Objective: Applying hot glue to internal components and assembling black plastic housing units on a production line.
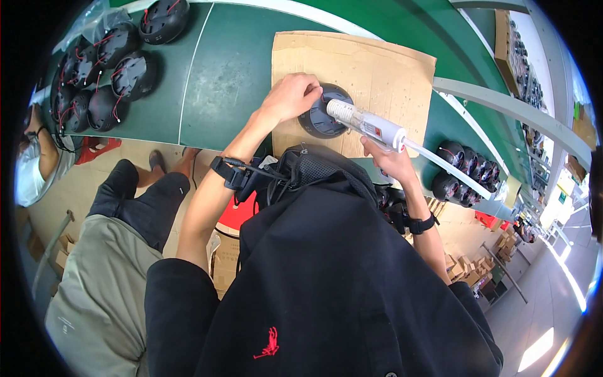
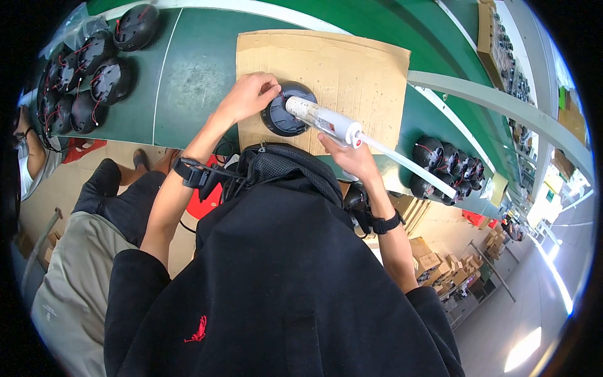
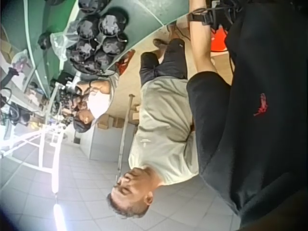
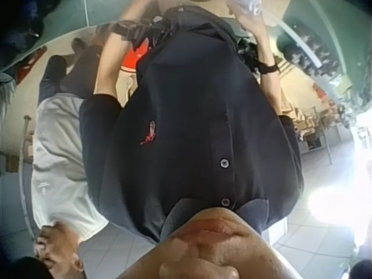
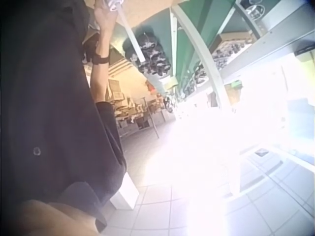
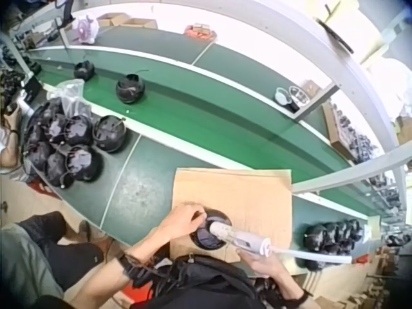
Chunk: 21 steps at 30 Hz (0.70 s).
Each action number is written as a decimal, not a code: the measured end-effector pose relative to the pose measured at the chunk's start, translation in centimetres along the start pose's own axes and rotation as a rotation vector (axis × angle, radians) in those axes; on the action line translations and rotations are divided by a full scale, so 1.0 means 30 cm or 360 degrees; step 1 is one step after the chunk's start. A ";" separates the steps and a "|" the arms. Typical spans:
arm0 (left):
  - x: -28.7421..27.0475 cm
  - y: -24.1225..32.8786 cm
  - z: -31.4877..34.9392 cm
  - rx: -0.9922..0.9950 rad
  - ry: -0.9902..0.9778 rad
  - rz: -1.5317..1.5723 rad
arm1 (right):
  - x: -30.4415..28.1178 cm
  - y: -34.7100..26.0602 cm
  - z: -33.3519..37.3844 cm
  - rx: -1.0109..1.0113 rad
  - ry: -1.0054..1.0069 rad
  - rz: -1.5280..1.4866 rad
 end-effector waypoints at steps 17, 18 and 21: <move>-0.013 0.004 0.027 0.0088 0.0107 0.0013 | -0.014 -0.034 0.007 0.0133 -0.0035 -0.0018; -0.017 0.026 0.048 0.0131 0.0359 -0.0069 | -0.020 -0.036 0.010 0.0106 -0.0017 -0.0096; -0.041 0.103 0.128 -0.0042 0.0369 -0.0113 | -0.031 -0.014 0.020 0.0048 0.0060 -0.0280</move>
Point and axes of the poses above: each hand's wrist, its own z-axis away from the middle knuckle, its own x-axis out of the palm, y = z × x, the point moved 1 cm from there along -z, towards the middle knuckle, and after that the axes turned 7 degrees about -x, right-handed, at the moved point
